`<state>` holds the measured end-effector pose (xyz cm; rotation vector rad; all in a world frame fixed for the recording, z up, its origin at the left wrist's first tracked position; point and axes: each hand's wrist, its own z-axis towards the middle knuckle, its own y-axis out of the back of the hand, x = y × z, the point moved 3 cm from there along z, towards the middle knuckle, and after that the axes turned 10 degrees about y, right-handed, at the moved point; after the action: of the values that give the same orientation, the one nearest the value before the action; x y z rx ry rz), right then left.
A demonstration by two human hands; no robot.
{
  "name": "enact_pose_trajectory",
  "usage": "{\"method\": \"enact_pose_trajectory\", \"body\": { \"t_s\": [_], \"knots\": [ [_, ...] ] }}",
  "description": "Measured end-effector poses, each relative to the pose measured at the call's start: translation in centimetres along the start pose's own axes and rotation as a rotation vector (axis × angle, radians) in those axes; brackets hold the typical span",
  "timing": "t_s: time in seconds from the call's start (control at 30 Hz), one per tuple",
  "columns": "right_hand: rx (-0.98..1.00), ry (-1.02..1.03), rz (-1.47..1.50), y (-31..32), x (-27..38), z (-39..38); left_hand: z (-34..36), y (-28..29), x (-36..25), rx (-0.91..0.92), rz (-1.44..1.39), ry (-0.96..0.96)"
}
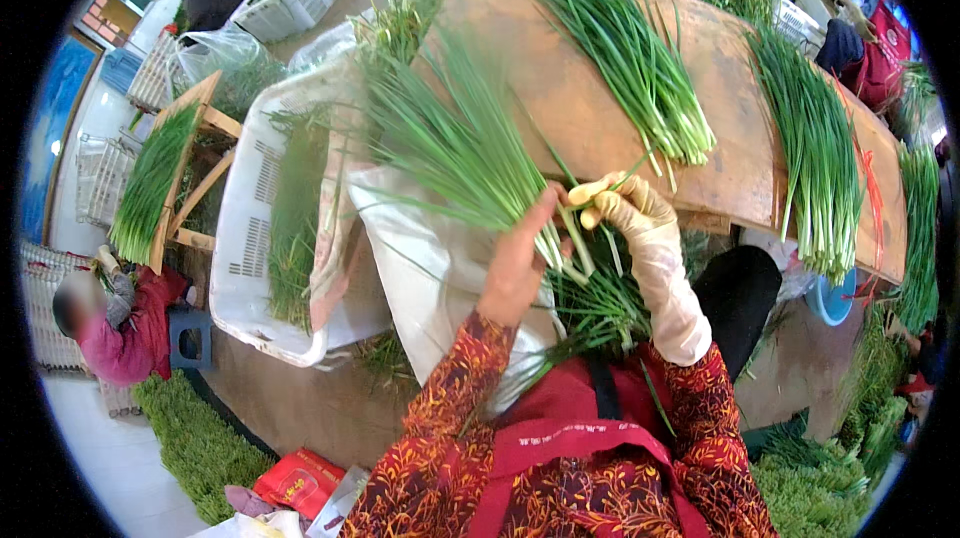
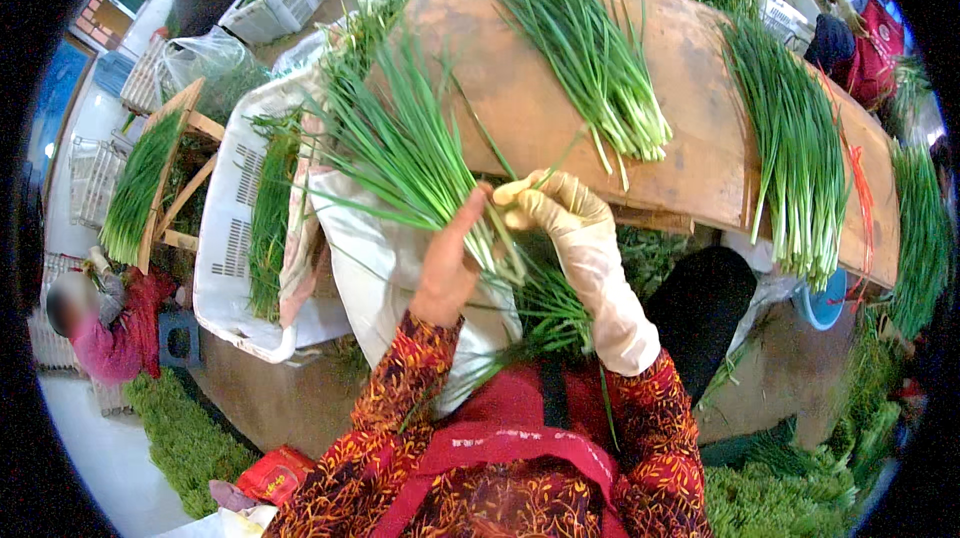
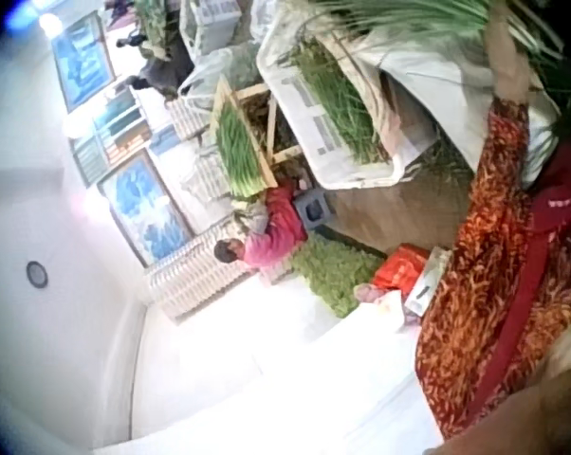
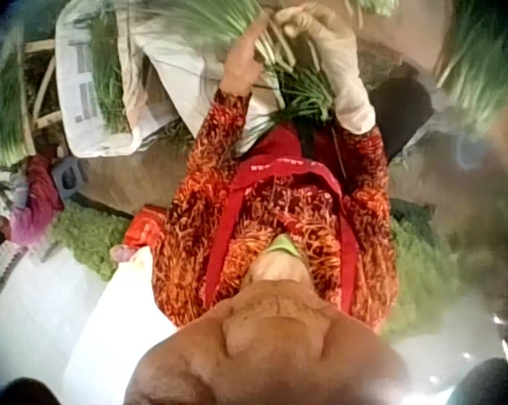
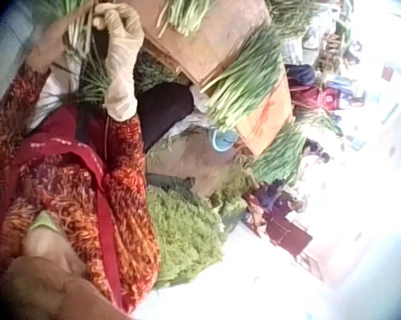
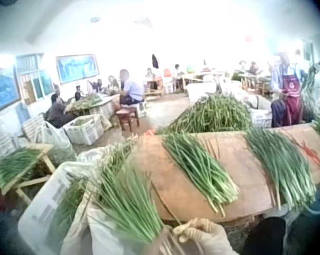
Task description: The person removes outer leaves from green onions by hand and gathers them into bundles on a wooden table.
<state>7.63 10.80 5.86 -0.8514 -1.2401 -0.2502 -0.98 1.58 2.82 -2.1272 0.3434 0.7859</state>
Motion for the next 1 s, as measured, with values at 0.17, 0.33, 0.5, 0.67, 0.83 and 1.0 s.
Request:
{"method": "enact_pose_trajectory", "body": {
  "t_s": [0.17, 0.33, 0.5, 0.67, 0.83, 1.0],
  "knots": [
    [0.248, 0.171, 0.184, 2.8, 2.3, -3.1, 0.2, 1.8, -2.8, 0.05, -0.153, -0.147],
    [0.465, -0.366, -1.002, 4.8, 2.0, -5.9, -0.1, 4.0, -4.2, 0.218, -0.213, -0.21],
    [0.182, -0.144, -0.66, 1.6, 3.2, -2.6, -0.9, 1.8, -3.1, 0.236, -0.192, -0.176],
    [0.306, 0.04, -0.561, -2.0, 2.3, 0.1, -0.6, -0.2, -2.0, 0.342, -0.082, -0.21],
    [0.167, -0.123, -0.405, -1.9, 0.2, 0.4, -0.9, -0.9, -1.4, 0.318, -0.074, -0.176],
    [0.154, 0.05, -0.496, -0.9, 0.1, -0.1, -0.9, -1.4, -1.0, 0.323, -0.032, -0.108]
  ]
}}
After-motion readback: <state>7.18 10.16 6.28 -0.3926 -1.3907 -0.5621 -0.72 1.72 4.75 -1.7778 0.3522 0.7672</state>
